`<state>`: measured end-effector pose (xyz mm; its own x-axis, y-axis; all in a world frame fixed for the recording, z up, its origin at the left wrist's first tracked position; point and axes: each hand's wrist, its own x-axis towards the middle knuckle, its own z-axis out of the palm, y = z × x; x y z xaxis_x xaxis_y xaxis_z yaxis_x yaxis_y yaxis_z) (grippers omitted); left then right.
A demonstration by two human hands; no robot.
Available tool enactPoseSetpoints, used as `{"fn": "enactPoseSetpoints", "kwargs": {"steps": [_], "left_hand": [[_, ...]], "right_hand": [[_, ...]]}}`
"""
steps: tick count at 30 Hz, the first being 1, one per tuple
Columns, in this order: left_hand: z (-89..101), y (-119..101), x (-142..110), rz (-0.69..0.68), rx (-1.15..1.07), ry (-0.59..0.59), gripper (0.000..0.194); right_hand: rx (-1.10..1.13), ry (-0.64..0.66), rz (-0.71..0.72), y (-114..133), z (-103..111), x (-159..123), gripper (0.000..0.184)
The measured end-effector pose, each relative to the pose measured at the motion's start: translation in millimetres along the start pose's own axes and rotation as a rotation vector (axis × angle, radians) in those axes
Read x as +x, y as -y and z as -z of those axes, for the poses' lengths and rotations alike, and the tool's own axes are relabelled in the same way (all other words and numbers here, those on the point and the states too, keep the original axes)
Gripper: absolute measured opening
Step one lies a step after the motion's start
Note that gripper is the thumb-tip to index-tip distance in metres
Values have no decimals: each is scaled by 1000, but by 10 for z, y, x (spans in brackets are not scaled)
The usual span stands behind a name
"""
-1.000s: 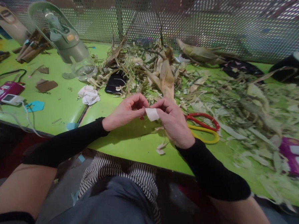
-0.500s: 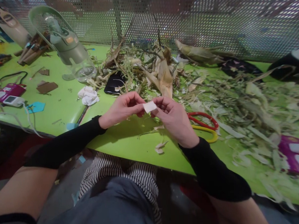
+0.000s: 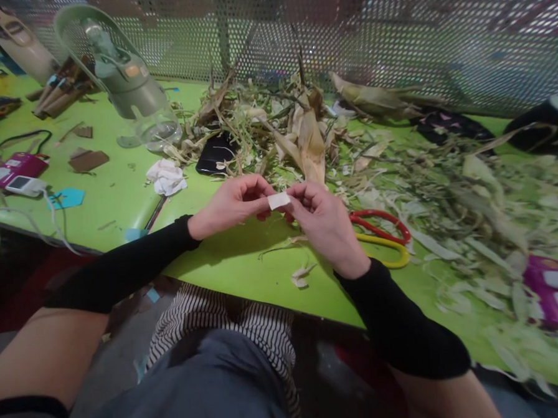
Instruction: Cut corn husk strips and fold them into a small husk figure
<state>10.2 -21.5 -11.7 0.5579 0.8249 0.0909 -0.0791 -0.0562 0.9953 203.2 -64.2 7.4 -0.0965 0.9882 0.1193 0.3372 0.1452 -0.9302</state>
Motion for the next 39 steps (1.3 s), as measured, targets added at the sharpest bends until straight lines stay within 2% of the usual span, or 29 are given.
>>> {"fn": "enactPoseSetpoints", "kwargs": {"steps": [6,9,11,14,17,19,21,23,25,30,32,39], "left_hand": [[46,-34,27,347,-325,17,24],[43,-50,12,338,-310,45,22],[28,-54,-12,205,-183,29,24],[4,-35,-49,-117,143,-30,30],[-1,6,-63,-411,444,-89,24],[2,33,-60,-530,549,-112,19],[2,50,-53,-568,574,-108,18],[-4,54,-47,-526,535,-88,18],[-13,46,-42,-424,446,-62,20],[-11,1,-25,-135,61,10,44],[-3,-24,-22,-52,-58,25,46],[-19,-129,-44,174,-222,23,16]], "right_hand": [[-66,27,163,-47,5,1,26],[-109,1,171,-49,13,-4,27],[-77,-30,141,-26,15,-11,29],[11,-45,67,27,11,-21,31],[83,-37,-7,48,-2,-24,35],[144,-29,-43,27,-16,-19,37],[196,-20,-63,-9,-30,-13,38],[210,-7,-73,-37,-39,-9,37],[205,0,-71,-47,-44,-11,35],[260,-4,-43,-56,-41,-21,30],[255,-2,-5,-65,-34,-24,29],[10,-29,150,-6,5,-43,24]]}}
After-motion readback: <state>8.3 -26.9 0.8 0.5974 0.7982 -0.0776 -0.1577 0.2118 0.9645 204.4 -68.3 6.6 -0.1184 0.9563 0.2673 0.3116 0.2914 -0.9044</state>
